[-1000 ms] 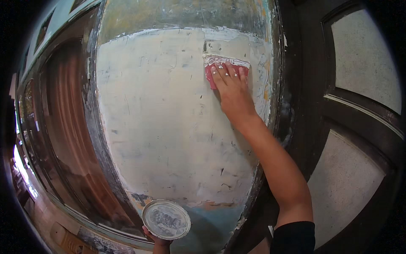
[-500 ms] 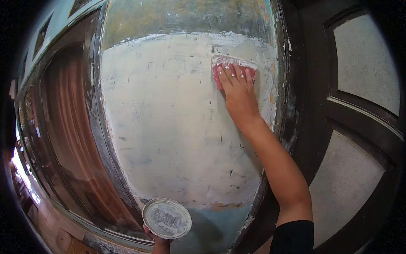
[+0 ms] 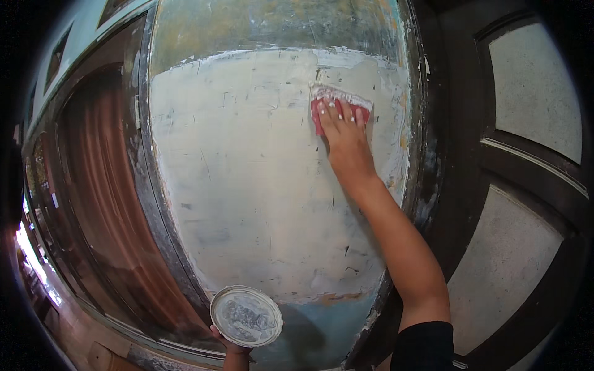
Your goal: Applying plaster or wall putty to a wall using a hand scraper tool.
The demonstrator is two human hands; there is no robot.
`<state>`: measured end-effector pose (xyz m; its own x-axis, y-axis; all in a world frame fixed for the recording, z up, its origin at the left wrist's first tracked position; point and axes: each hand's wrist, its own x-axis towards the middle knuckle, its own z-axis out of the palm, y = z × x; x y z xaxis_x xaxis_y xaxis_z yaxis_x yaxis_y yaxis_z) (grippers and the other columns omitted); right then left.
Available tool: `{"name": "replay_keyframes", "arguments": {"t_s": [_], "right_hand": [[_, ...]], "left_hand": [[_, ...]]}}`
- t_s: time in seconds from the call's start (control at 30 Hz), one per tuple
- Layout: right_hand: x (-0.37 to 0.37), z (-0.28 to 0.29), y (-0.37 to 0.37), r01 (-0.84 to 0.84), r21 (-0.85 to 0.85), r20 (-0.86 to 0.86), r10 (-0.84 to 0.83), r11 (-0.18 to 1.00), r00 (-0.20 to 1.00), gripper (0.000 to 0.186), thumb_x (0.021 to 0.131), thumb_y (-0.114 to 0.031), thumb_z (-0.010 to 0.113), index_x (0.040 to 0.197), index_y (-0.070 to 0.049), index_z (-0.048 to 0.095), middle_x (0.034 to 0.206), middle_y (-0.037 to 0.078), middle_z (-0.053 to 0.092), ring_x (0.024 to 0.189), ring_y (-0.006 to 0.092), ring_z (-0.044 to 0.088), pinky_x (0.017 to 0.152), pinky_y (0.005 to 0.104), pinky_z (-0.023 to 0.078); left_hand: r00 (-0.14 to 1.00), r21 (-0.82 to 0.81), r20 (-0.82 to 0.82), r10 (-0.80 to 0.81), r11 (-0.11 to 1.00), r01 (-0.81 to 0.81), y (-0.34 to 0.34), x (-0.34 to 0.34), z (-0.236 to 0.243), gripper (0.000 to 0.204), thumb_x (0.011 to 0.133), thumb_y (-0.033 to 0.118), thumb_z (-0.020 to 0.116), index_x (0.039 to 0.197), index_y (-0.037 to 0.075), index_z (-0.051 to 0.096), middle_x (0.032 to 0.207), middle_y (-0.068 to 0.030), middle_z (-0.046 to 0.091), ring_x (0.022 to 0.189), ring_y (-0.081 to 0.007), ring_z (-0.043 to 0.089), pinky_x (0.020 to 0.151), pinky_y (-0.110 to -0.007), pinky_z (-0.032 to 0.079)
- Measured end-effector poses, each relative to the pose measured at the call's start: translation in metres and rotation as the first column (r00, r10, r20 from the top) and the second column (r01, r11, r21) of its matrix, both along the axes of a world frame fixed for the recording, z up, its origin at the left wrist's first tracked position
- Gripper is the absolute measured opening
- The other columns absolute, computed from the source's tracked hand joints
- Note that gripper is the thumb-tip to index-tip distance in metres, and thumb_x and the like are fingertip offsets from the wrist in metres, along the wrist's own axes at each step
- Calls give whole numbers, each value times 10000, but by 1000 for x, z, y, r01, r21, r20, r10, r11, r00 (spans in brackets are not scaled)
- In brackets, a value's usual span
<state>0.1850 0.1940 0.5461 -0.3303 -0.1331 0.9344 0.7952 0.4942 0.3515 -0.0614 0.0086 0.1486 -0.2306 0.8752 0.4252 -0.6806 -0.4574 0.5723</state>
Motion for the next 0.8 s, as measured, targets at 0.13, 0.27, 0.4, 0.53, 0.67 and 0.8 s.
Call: {"name": "replay_keyframes", "arguments": {"t_s": [0.13,0.27,0.4,0.53,0.67,0.8], "right_hand": [[0,-14,-12,-6,-19,0,6,1000,1000,538,913,41,484,1450,-2,509,1432,203,571,1399,429,450,1195,584,259],[17,23,-14,49,89,-94,-40,995,995,533,915,49,473,1446,12,506,1433,213,565,1411,431,434,1202,580,246],[14,34,3,46,18,-36,-46,999,998,545,902,62,474,1444,14,505,1434,220,557,1418,430,424,1211,571,241],[-4,-10,2,30,-42,33,-29,999,999,585,883,76,534,1461,-5,494,1489,189,507,1434,415,411,1209,572,263],[-1,-12,-15,11,24,18,-12,1000,1000,606,862,105,521,1457,-6,505,1448,203,552,1428,423,423,1204,591,257],[6,32,-14,-12,104,-84,21,995,996,613,849,126,478,1449,3,510,1446,205,559,1414,438,433,1196,581,267]], "left_hand": [[994,57,22,-105,993,103,-2,-9,-2,1159,712,903,565,1602,217,279,1641,-152,274,1443,-471,337,1136,-731,298],[996,30,26,-85,996,84,-2,-12,-2,1160,708,888,592,1600,213,284,1639,-156,275,1442,-474,334,1127,-745,296],[999,6,26,-20,1000,20,2,-9,-4,1146,716,872,597,1596,205,294,1624,-162,300,1433,-473,349,1125,-739,304],[1000,24,13,-12,1000,12,2,-10,1,1133,729,879,564,1596,201,296,1614,-167,320,1425,-470,365,1119,-732,316],[1000,-4,5,26,1000,-26,0,-13,0,1132,730,881,560,1597,203,295,1614,-164,320,1425,-465,367,1121,-721,324],[1000,24,7,-24,999,24,-2,-12,10,1122,735,878,556,1597,208,296,1620,-155,310,1430,-456,364,1130,-701,330]]}}
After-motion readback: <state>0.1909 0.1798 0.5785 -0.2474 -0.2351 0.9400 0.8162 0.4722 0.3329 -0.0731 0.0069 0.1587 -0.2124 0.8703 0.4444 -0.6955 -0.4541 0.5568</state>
